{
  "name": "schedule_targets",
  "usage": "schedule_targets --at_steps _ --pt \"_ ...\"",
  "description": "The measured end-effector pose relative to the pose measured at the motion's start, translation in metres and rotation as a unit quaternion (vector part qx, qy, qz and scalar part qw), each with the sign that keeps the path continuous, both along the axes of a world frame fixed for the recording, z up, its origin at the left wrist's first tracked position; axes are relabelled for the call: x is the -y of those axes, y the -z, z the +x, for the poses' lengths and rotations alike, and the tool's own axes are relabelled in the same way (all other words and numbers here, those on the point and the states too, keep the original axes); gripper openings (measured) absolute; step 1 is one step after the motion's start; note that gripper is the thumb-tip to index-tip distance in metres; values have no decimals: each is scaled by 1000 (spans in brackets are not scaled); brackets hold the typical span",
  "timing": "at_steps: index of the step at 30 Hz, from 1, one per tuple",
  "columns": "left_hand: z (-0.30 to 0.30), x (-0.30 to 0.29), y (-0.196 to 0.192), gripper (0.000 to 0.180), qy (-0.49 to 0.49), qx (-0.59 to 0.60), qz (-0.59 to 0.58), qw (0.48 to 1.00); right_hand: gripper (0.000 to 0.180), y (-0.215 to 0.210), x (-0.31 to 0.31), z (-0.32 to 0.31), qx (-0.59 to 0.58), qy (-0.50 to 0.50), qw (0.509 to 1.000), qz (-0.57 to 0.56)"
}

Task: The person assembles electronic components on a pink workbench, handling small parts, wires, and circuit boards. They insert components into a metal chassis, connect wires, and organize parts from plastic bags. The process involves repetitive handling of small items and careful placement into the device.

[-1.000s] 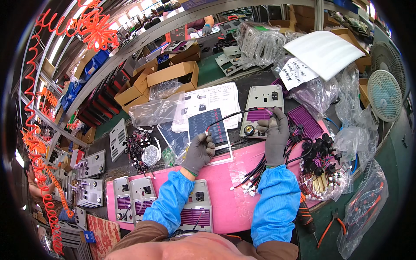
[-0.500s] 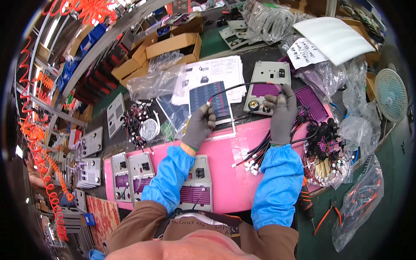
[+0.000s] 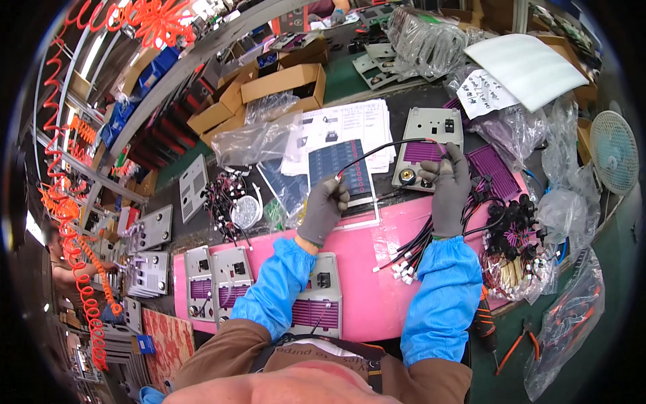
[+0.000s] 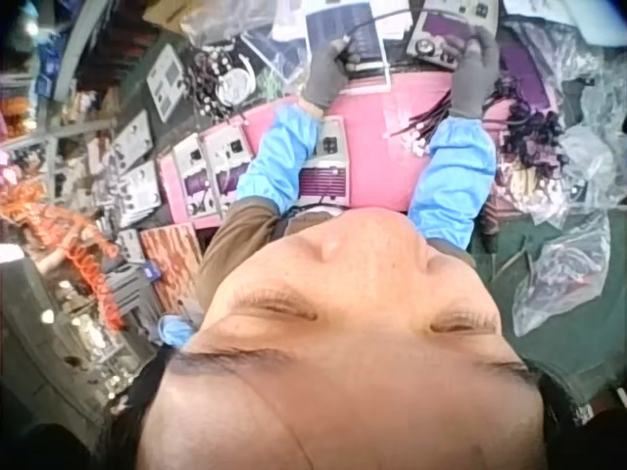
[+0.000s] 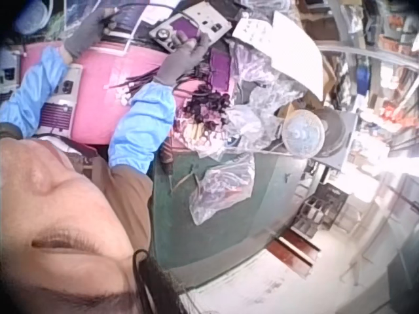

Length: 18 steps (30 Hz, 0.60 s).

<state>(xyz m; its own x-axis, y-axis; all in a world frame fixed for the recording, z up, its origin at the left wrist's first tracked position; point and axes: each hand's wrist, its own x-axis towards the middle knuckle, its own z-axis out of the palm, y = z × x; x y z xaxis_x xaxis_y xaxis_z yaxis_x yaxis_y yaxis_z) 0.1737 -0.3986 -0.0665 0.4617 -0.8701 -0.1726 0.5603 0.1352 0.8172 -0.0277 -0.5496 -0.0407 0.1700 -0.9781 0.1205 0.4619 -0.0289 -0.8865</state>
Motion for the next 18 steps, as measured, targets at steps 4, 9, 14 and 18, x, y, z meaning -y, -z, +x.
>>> schedule_targets --at_steps 4,9,14,18 --pt "0 -1 -2 14 7 -42 0 999 37 11 3 -1 5 -15 1000 5" --pt "1 -1 0 14 27 -71 -14 997 34 5 1 -1 4 -11 1000 18" --pt "4 -1 -1 14 21 -104 -8 994 36 5 2 -1 15 -20 1000 6" --pt "3 -2 -2 14 24 -107 -6 994 36 5 1 -3 11 -13 1000 5"
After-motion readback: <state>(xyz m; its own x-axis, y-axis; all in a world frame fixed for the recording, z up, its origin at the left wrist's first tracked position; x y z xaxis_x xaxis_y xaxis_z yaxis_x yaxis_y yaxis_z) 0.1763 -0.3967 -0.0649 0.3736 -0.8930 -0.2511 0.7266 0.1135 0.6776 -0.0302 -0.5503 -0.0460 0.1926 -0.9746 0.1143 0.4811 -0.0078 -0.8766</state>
